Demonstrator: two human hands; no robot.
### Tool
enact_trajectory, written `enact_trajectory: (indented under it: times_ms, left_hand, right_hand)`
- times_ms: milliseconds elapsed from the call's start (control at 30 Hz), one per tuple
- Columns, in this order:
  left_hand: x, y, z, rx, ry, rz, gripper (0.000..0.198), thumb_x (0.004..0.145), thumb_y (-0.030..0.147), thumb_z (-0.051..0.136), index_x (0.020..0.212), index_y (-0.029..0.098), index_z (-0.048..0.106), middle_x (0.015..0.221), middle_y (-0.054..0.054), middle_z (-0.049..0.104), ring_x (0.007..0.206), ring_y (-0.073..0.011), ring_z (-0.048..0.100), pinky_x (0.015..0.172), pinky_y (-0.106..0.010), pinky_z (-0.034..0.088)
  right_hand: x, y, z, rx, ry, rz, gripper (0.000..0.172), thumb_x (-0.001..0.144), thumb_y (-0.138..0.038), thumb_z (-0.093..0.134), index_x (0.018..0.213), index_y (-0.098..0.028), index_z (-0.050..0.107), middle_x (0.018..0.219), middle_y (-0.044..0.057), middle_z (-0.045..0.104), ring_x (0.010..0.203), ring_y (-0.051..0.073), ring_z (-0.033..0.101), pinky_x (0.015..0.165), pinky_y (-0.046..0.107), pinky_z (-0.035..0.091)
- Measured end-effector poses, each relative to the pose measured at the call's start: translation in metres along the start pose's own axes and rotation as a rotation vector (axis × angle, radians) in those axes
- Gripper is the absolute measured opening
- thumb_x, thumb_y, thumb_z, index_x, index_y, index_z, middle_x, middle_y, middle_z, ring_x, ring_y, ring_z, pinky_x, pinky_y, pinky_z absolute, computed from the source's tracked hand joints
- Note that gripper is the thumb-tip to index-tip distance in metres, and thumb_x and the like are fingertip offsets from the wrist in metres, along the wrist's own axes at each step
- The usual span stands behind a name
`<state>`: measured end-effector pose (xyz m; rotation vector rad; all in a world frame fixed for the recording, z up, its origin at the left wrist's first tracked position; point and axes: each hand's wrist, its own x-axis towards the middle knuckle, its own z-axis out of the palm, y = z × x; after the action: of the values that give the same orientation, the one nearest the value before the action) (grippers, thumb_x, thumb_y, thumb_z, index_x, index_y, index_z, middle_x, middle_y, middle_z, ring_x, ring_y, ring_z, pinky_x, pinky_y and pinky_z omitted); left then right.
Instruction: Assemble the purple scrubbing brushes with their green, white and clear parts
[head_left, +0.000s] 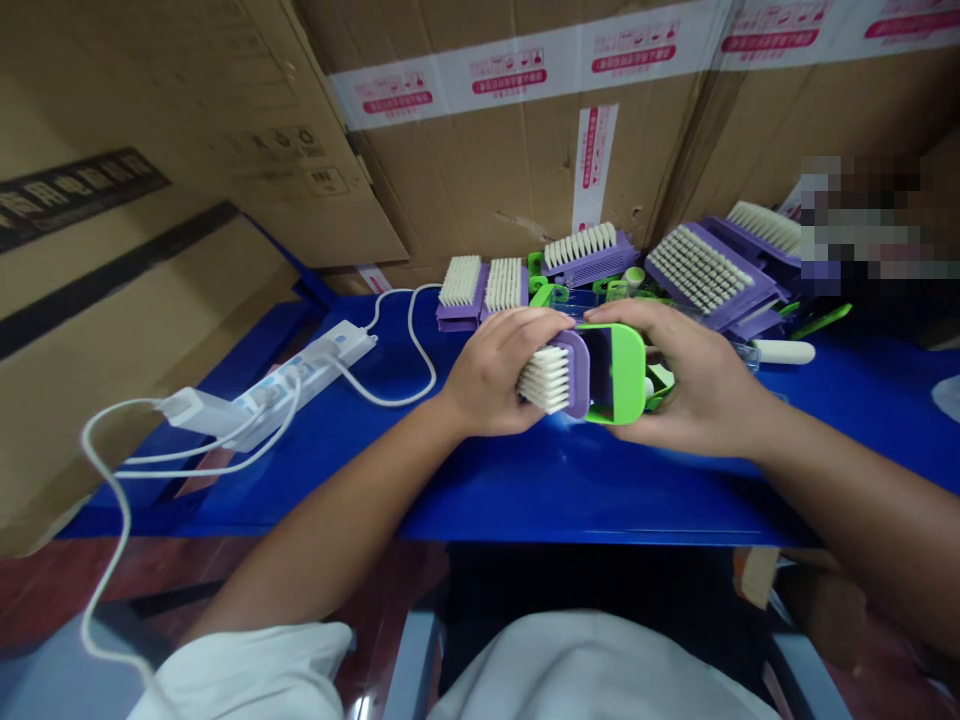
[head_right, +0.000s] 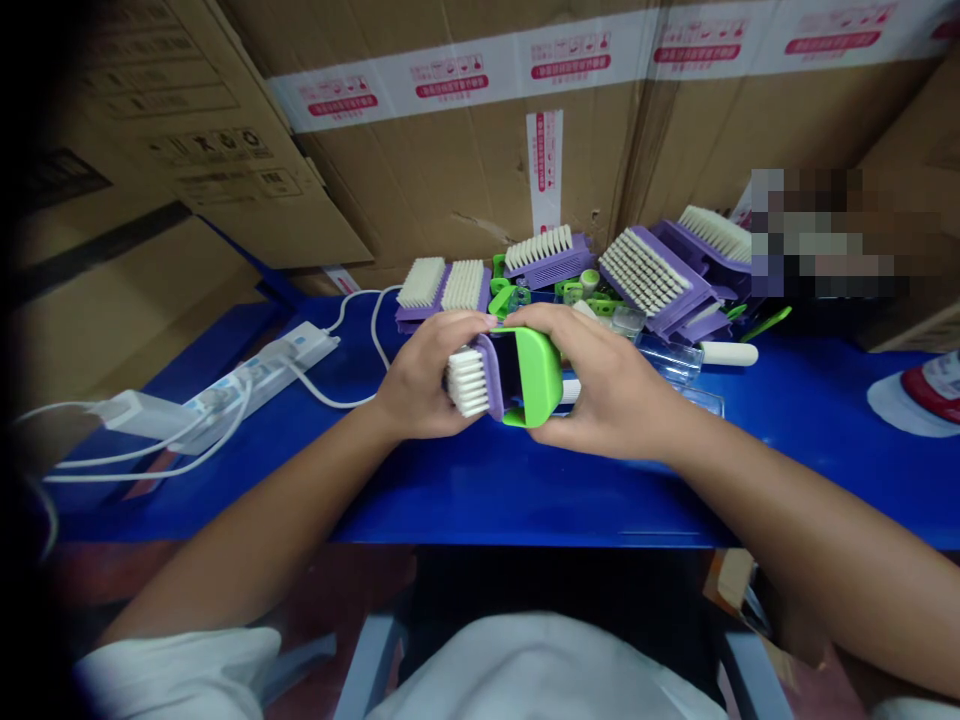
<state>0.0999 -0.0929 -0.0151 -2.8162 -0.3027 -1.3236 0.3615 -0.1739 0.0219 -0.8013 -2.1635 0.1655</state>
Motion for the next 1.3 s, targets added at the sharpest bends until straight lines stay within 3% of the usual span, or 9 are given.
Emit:
enact_trajectory:
  times_ms: [167,367,533,600,767,833,933,1067,1300]
  left_hand:
    - [-0.001,0.0,0.002,0.03,-0.03,-0.022,0.073,0.089,0.032,0.073,0.156,0.024,0.045,0.144,-0.016,0.073,0.131,-0.0326,0.074,0.11,-0.052,0.062]
    - [0.001,0.0,-0.002,0.216,-0.022,0.06,0.072,0.089,0.022,0.065,0.158,0.02,0.046,0.141,-0.016,0.075,0.13,-0.034,0.073,0.108,-0.053,0.06]
    - [0.005,0.004,-0.008,0.299,-0.07,0.144,0.073,0.091,0.02,0.062,0.161,0.019,0.046,0.142,-0.015,0.077,0.13,-0.035,0.072,0.109,-0.053,0.057]
    - [0.005,0.005,-0.008,0.276,-0.072,0.12,0.072,0.09,0.021,0.064,0.16,0.021,0.047,0.143,-0.015,0.076,0.131,-0.0352,0.072,0.111,-0.053,0.056]
    - [0.003,0.002,-0.008,0.076,-0.024,-0.114,0.077,0.086,0.027,0.074,0.157,0.025,0.043,0.148,-0.014,0.072,0.136,-0.0331,0.072,0.113,-0.051,0.059]
    - [0.002,0.002,-0.008,0.054,-0.025,-0.128,0.076,0.085,0.025,0.074,0.155,0.025,0.045,0.148,-0.014,0.072,0.136,-0.0322,0.072,0.114,-0.049,0.059]
    - [0.003,0.002,-0.007,0.09,-0.053,-0.076,0.075,0.084,0.026,0.073,0.154,0.023,0.047,0.147,-0.015,0.073,0.135,-0.0338,0.072,0.114,-0.05,0.058]
    - [0.004,0.005,-0.006,0.215,-0.103,0.007,0.073,0.086,0.032,0.071,0.154,0.02,0.049,0.144,-0.016,0.075,0.131,-0.0361,0.074,0.109,-0.051,0.058]
    - [0.005,0.013,-0.005,0.305,-0.042,0.135,0.05,0.096,0.021,0.062,0.145,0.024,0.051,0.137,-0.011,0.08,0.13,-0.0316,0.076,0.108,-0.05,0.058]
  right_hand:
    - [0.0,0.005,-0.004,-0.042,-0.08,0.0,0.081,0.076,-0.028,0.09,0.15,-0.028,0.057,0.143,0.011,0.075,0.124,0.036,0.077,0.102,0.05,0.067]
    - [-0.003,-0.001,0.002,-0.25,-0.083,0.015,0.074,0.082,-0.029,0.083,0.151,-0.024,0.056,0.147,0.016,0.074,0.126,0.041,0.076,0.093,0.053,0.069]
    - [-0.004,0.006,0.003,-0.261,-0.085,0.07,0.076,0.075,-0.029,0.084,0.147,-0.024,0.06,0.142,0.016,0.076,0.122,0.043,0.078,0.095,0.057,0.068]
    - [-0.003,0.008,0.002,-0.227,-0.046,0.053,0.077,0.072,-0.029,0.086,0.145,-0.027,0.062,0.139,0.014,0.077,0.119,0.043,0.079,0.093,0.057,0.069]
    - [0.001,0.001,-0.005,-0.08,0.196,0.039,0.081,0.078,-0.04,0.094,0.15,-0.034,0.059,0.14,0.011,0.074,0.115,0.038,0.079,0.089,0.053,0.071]
    - [0.002,-0.002,-0.006,-0.106,0.243,0.004,0.081,0.079,-0.04,0.094,0.151,-0.036,0.059,0.141,0.011,0.072,0.116,0.038,0.079,0.093,0.056,0.07]
    - [0.003,0.001,-0.004,-0.166,0.175,-0.068,0.082,0.078,-0.034,0.092,0.153,-0.035,0.057,0.137,0.012,0.075,0.123,0.041,0.076,0.104,0.061,0.067]
    - [0.0,0.012,0.006,-0.192,0.088,-0.055,0.081,0.078,-0.03,0.088,0.153,-0.029,0.057,0.141,0.014,0.074,0.131,0.044,0.073,0.108,0.064,0.065]
    - [-0.008,0.014,0.013,-0.194,-0.009,-0.067,0.079,0.087,-0.031,0.081,0.16,-0.028,0.052,0.154,0.015,0.07,0.14,0.042,0.07,0.11,0.061,0.065]
